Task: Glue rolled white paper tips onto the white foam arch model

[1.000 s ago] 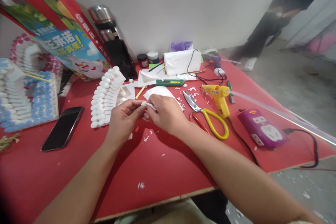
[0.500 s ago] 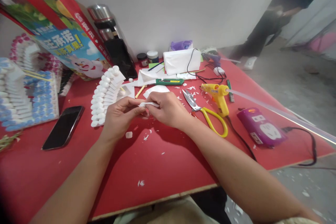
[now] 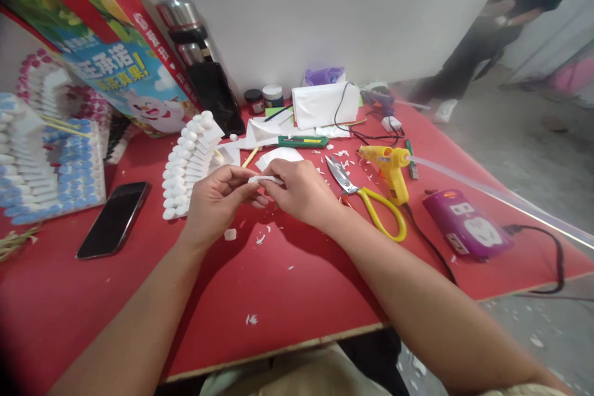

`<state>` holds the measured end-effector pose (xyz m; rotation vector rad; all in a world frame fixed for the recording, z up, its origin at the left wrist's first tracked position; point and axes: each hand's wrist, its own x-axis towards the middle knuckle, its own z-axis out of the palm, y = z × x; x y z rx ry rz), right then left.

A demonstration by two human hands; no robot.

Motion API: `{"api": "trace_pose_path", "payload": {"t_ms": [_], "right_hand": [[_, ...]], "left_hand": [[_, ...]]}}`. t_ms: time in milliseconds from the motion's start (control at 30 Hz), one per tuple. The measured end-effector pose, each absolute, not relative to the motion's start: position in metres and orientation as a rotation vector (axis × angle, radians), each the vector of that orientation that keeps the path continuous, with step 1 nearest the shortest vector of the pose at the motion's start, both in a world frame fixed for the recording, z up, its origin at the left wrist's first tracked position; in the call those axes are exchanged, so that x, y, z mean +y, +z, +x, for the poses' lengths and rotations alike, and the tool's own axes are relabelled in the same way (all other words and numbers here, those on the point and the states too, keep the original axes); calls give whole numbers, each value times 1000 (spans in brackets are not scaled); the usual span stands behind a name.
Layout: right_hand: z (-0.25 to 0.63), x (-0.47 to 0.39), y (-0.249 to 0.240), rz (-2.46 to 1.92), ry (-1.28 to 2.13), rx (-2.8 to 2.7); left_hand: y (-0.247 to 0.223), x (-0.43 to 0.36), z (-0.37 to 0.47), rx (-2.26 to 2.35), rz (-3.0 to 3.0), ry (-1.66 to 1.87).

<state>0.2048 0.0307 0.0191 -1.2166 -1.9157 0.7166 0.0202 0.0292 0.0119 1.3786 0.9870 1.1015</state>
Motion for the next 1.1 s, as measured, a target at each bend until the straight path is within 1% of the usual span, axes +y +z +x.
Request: {"api": "trace_pose_path", "payload": {"t_ms": [67,167,433,633,800,1000,1100], "right_hand": [[203,30,17,-1255,628,-1904],[201,29,16,-1252,585,-1877],[204,27,19,-1042,808,-1871],[207,29,18,-981,791,-1891],[209,29,20,-975,671,-1978],[212,30,18,-959,356,-2104],[212,30,16,-977,295,-2123]], "left_hand": [[12,29,21,999,1406,1117],[12,30,22,1030,1407,1138],[14,31,19,1041,1355,1117],[13,28,19,974,1439,1127],[12,26,19,1013,1495,1132],[11,23,22,1076,1627,1197],[11,22,22,1136,1700,1208]]}}
